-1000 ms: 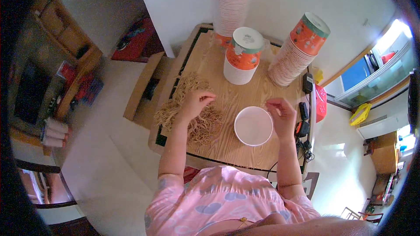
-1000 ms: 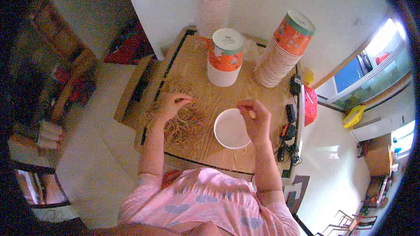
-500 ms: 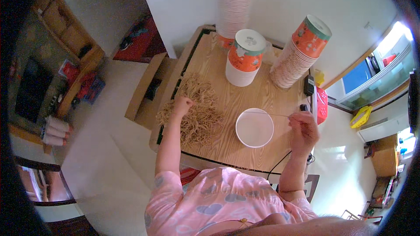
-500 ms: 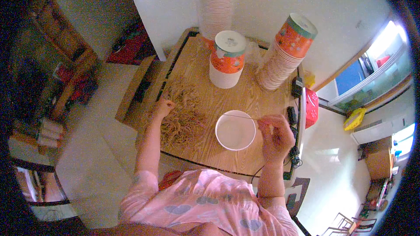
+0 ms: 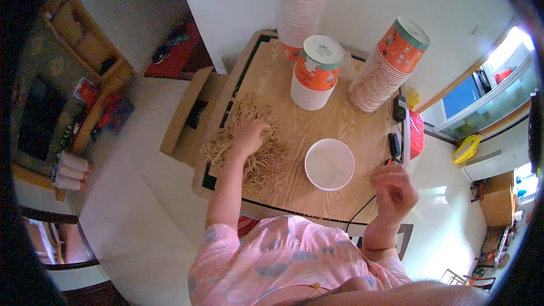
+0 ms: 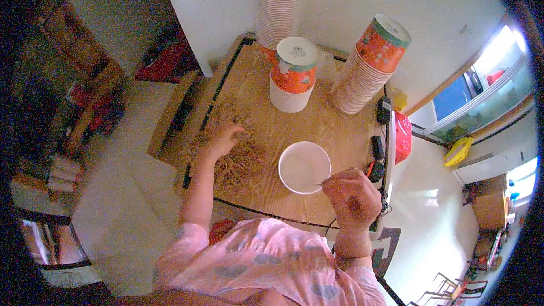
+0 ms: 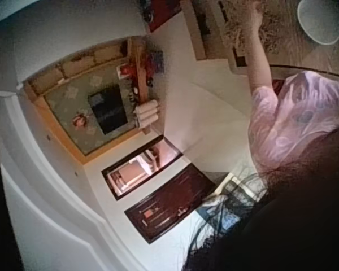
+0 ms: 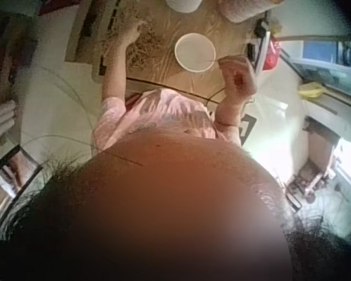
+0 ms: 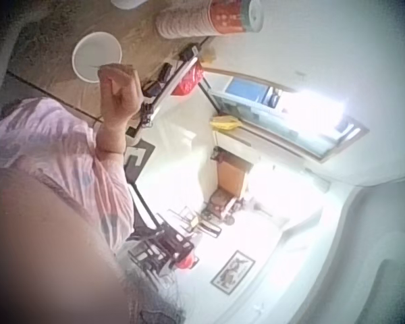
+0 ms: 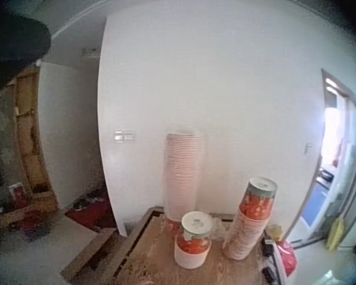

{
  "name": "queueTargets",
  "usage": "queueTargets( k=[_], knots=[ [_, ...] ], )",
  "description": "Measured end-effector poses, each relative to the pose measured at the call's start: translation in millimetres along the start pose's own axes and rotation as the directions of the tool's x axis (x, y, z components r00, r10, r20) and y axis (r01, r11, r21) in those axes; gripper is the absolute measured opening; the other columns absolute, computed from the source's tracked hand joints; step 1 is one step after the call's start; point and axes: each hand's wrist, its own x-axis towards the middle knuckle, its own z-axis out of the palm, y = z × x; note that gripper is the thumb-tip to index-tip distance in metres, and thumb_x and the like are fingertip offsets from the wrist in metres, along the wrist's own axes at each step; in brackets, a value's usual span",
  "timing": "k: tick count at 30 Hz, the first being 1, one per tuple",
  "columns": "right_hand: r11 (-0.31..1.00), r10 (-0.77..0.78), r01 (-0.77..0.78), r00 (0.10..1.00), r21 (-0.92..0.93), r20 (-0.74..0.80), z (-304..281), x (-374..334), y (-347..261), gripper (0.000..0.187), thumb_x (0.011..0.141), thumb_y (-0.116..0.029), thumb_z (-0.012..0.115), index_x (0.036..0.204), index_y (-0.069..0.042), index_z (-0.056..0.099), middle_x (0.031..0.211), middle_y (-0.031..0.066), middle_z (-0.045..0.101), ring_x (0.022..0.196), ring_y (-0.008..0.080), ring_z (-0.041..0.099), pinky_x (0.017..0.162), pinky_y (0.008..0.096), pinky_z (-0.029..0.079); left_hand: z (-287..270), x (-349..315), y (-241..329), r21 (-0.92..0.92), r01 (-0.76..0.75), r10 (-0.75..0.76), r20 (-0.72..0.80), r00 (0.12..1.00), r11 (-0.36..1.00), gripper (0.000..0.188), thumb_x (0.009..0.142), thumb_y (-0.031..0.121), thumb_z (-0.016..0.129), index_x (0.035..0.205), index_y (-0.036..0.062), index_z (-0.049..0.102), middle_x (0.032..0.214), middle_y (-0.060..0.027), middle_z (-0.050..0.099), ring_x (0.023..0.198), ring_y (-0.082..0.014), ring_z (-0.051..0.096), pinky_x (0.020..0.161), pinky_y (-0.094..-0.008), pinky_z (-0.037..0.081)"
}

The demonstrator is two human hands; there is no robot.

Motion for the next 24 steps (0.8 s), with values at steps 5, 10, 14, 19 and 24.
queueTargets(
  k=[5,10,14,19,24],
  knots=[
    [0.999,0.038,-0.038,0.999,-0.004,0.021,0.7,0.9,1.2,0.016,0.065,0.005,0.067,0.069,-0.002,0.053,0.067,0.0110,0.060,0.060,0.0197,0.057,0.054,0.0272,0.045,34.6,-38.2,61.3,-0.755,-0.039,0.487,0.382,0.786,0.655,0.027,0.077,0.011,0.062,0.103,0.0047,0.058,0.084,-0.0036,0.061,0.061,-0.0103,0.056,0.058,-0.0237,0.046],
    [0.999,-0.014,0.005,0.975,-0.040,-0.220,-14.6,5.8,4.7,0.009,0.070,0.003,0.060,0.068,-0.001,0.052,0.066,0.0108,0.056,0.061,0.0185,0.053,0.055,0.0264,0.042,81.8,-39.3,16.9,-0.681,0.071,0.367,0.475,0.800,0.729,0.022,0.085,0.017,0.052,0.097,0.0010,0.061,0.080,-0.0032,0.062,0.069,-0.0097,0.056,0.063,-0.0239,0.046],
    [0.988,-0.122,0.145,0.932,0.044,-0.341,-34.1,10.8,8.2,0.010,0.069,0.004,0.059,0.070,0.000,0.050,0.063,0.0119,0.053,0.056,0.0180,0.048,0.050,0.0255,0.040,98.8,-33.2,-50.1,-0.702,0.063,0.088,0.178,0.980,0.709,0.024,0.086,0.017,0.051,0.099,-0.0012,0.060,0.086,-0.0066,0.063,0.071,-0.0123,0.057,0.064,-0.0257,0.046],
    [0.938,-0.127,0.226,0.929,0.261,-0.347,-43.3,1.9,-6.2,0.013,0.068,0.004,0.059,0.066,-0.003,0.048,0.060,0.0111,0.050,0.050,0.0186,0.046,0.043,0.0275,0.039,42.9,-39.0,-22.2,-0.051,0.349,-0.341,0.120,0.932,0.936,0.032,0.084,0.017,0.053,0.113,0.0023,0.051,0.101,-0.0139,0.058,0.086,-0.0228,0.058,0.078,-0.0342,0.045],
    [0.994,-0.037,-0.014,0.890,0.108,0.454,-1.4,-11.7,-16.0,0.015,0.064,0.006,0.064,0.074,-0.002,0.056,0.069,0.0095,0.057,0.063,0.0200,0.057,0.050,0.0274,0.043,-28.4,-83.3,109.5,-0.236,-0.380,0.262,-0.412,0.873,0.894,0.047,0.077,0.031,0.062,0.115,0.0054,0.050,0.117,-0.0130,0.050,0.112,-0.0298,0.044,0.096,-0.0390,0.032]
  ],
)
